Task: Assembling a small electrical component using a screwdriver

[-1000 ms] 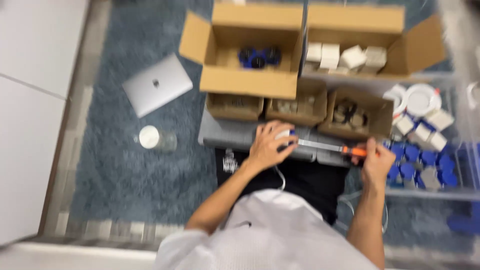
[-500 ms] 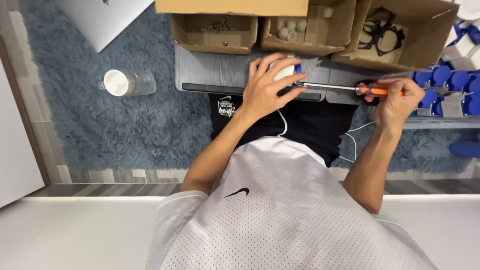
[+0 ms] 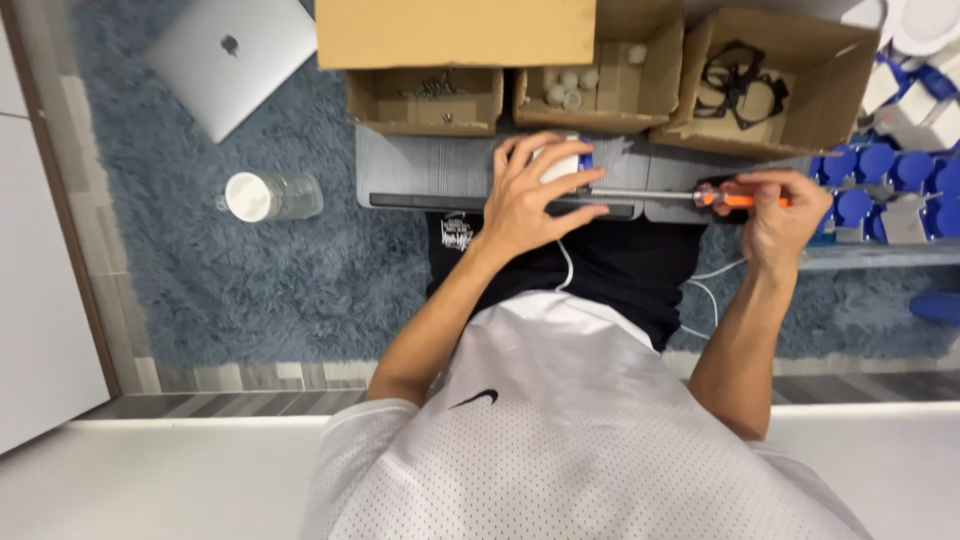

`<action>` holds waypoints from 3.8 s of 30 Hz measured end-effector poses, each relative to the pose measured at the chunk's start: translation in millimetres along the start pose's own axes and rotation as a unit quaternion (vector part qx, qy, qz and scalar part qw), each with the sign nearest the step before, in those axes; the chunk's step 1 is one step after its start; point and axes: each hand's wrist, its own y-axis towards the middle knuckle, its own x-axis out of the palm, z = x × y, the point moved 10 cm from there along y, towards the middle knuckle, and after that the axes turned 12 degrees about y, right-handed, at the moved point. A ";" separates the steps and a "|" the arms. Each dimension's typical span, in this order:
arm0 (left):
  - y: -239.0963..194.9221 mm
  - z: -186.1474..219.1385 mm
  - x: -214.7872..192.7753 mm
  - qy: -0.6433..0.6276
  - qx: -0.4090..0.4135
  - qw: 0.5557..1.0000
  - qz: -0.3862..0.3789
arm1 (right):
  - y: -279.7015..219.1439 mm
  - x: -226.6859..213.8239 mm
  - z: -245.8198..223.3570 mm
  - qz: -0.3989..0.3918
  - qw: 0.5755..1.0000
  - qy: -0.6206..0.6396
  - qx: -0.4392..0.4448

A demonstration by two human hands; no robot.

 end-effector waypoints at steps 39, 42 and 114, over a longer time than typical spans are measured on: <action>12.6 77.8 88.7 0.175 0.175 0.960 -0.131 | 16.4 -19.1 31.9 0.098 0.986 0.130 0.042; 14.6 73.8 89.8 0.149 0.168 0.962 -0.158 | 15.7 -14.0 27.9 0.107 0.985 0.123 0.052; 7.1 -7.3 22.8 0.038 0.042 0.989 -0.134 | -25.8 97.3 -64.9 0.003 0.792 -0.480 -0.378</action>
